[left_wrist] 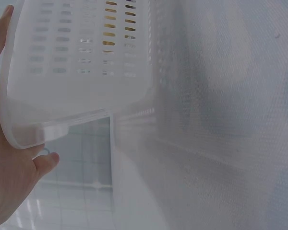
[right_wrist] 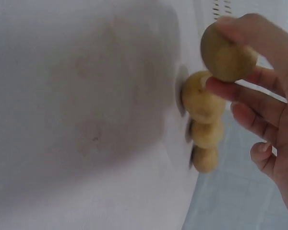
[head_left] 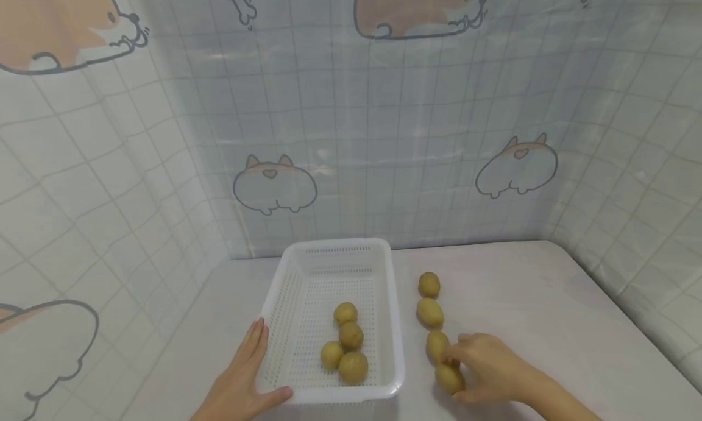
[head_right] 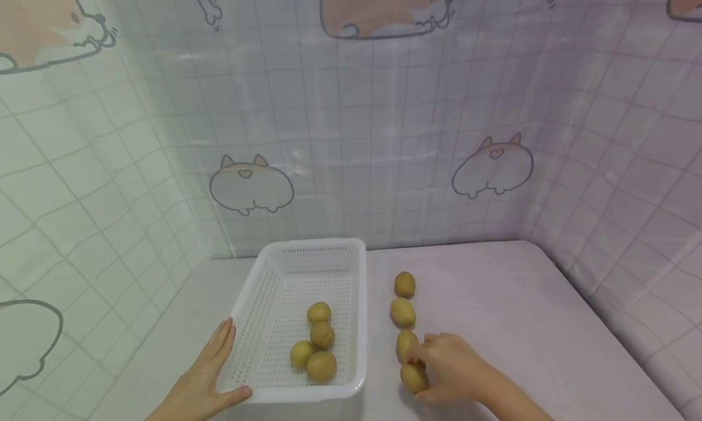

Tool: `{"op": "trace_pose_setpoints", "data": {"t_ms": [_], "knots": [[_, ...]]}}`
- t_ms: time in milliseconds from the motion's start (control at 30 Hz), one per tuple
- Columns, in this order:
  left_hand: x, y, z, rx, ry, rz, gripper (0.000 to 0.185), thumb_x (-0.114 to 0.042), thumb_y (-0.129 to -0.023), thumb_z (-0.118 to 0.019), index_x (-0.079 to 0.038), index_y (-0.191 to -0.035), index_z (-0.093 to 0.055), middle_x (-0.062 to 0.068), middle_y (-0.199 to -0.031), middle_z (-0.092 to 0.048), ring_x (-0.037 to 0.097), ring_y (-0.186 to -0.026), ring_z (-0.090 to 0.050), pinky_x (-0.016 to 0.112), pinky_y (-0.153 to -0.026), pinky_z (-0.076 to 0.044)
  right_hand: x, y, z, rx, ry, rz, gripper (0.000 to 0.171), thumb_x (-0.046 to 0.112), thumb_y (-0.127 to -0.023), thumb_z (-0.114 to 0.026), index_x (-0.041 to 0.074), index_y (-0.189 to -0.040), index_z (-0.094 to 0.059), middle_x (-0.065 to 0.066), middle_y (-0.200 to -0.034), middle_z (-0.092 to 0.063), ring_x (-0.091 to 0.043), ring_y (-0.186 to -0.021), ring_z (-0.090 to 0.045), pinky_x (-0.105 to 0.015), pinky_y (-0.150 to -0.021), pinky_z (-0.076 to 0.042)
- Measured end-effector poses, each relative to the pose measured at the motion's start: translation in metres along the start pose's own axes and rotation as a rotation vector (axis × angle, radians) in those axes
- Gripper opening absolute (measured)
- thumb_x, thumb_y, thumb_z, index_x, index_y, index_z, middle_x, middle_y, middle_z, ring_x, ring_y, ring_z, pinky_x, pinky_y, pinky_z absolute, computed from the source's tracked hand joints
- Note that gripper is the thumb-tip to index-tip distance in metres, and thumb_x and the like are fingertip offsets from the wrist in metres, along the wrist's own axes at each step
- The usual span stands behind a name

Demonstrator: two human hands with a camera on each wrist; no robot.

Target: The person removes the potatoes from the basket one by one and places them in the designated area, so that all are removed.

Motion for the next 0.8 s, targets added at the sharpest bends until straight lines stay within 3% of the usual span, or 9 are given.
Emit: {"op": "trace_pose_setpoints", "data": {"t_ms": [233,467,667,800], "knots": [[0.001,0.0,-0.001,-0.004,-0.007,0.0,0.11,-0.059,-0.068,-0.066,0.002,-0.142,-0.014,0.016,-0.15,-0.008,0.03,-0.136,-0.008,0.059,-0.09,-0.035,0.005,-0.002,-0.014,0.096,0.121,0.032,0.048,0.048,-0.055,-0.077,0.026,-0.095,-0.063,0.024,-0.064,-0.031,0.002,-0.058,-0.028,-0.015,-0.05,-0.027],[-0.002,-0.001,0.003,-0.001,-0.006,-0.001,0.111,-0.06,-0.067,-0.066,0.004,-0.142,-0.015,0.016,-0.15,-0.007,0.032,-0.136,-0.009,0.059,-0.091,-0.033,0.006,-0.003,-0.014,0.124,0.174,0.051,0.049,0.05,-0.057,-0.076,0.026,-0.097,-0.062,0.024,-0.063,-0.03,0.001,-0.059,-0.028,-0.016,-0.051,-0.026],[-0.003,-0.001,0.003,-0.011,-0.002,-0.012,0.111,-0.06,-0.067,-0.067,0.004,-0.142,-0.014,0.018,-0.149,-0.008,0.028,-0.137,-0.006,0.059,-0.091,-0.033,0.004,-0.003,-0.012,0.159,0.126,0.026,0.051,0.052,-0.059,-0.075,0.027,-0.102,-0.063,0.025,-0.063,-0.036,0.003,-0.06,-0.032,-0.017,-0.052,-0.029],[-0.002,0.0,0.002,-0.011,0.01,-0.012,0.111,-0.059,-0.067,-0.067,0.004,-0.142,-0.015,0.016,-0.15,-0.006,0.023,-0.137,-0.001,0.059,-0.091,-0.033,0.0,-0.003,-0.001,0.14,0.077,0.006,0.045,0.055,-0.06,-0.073,0.029,-0.096,-0.063,0.025,-0.066,-0.047,0.004,-0.062,-0.039,-0.018,-0.054,-0.032]]}}
Point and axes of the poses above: each hand's wrist, its own y-axis away from the middle knuckle, its own z-axis out of the back of the hand, x = y × z, the point moved 9 cm from there along -y, towards the middle knuckle
